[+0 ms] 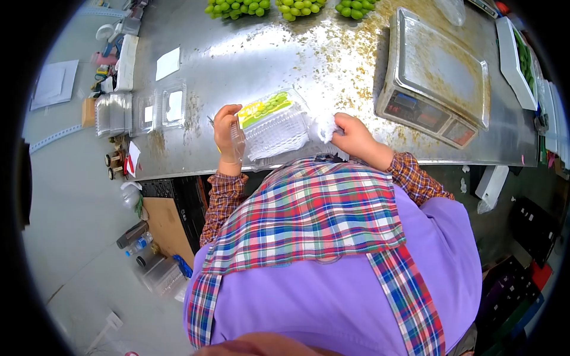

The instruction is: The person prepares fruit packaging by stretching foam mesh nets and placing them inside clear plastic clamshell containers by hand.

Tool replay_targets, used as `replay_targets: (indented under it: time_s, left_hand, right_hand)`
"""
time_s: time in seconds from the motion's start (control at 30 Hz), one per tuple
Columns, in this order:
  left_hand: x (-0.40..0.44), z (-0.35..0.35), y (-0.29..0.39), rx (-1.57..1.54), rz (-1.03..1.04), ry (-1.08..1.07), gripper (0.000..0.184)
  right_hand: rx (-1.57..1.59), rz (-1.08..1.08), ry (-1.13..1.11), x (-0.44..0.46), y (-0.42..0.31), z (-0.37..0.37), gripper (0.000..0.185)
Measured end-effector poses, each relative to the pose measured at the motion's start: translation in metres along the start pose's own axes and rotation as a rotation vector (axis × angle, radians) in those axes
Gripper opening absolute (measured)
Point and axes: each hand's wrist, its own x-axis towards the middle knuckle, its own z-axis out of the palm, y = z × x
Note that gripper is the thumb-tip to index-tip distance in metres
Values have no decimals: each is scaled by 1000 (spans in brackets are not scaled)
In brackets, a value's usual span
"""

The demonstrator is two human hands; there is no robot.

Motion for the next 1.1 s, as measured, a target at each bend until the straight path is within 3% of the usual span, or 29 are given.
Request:
replay_targets:
  time_s: [0.13,0.17,0.23,0.3,0.37,0.47,0.53,0.6,0.67,0.7,0.77,0.93,1.07,1.1]
  left_hand:
    - [7,1,1,44,-63,-3,28]
    - [-1,6,-11,153,-220,14,23]
    - [-1,17,-34,-589,-800,230,25]
    - [15,20,-35,-584,-996,310,37]
    - [42,17,-14,91,-998,125,50]
    - [48,12,-3,702,-373,166,57]
    - [44,18,7,212,-497,19,45]
    - [45,35,50,-608,-864,-243,37]
    - [51,53,88,-752,-934,-409,35]
    - [50,59,93,-750,-886,-354,36]
    - [49,65,96,-744,-793,-250,37]
    - [58,62,101,-1085,-983,-220,40]
    - [65,53,101,-970,-1024,-67,32]
    - [70,48,96,-914,-1014,-4,29]
  right_hand:
    - [-56,97,-52,0,-9,-14,25]
    - [-6,171,-16,1,-5,-12,27]
    - [103,201,38,6,-17,-20,40]
    - [456,128,114,12,-17,-21,40]
    - [537,160,149,19,-21,-29,39]
    - [642,131,150,24,-32,-39,37]
    - [670,98,120,27,-40,-38,35]
    - [682,63,68,31,-49,-28,31]
    - [562,56,94,36,-57,-17,24]
    - [539,-63,157,41,-62,-9,20]
    - [547,-30,109,43,-70,-9,20]
    - [380,-105,-8,37,-80,-19,20]
    - [107,-110,291,40,-77,-46,21]
    - [188,-13,284,38,-84,-61,23]
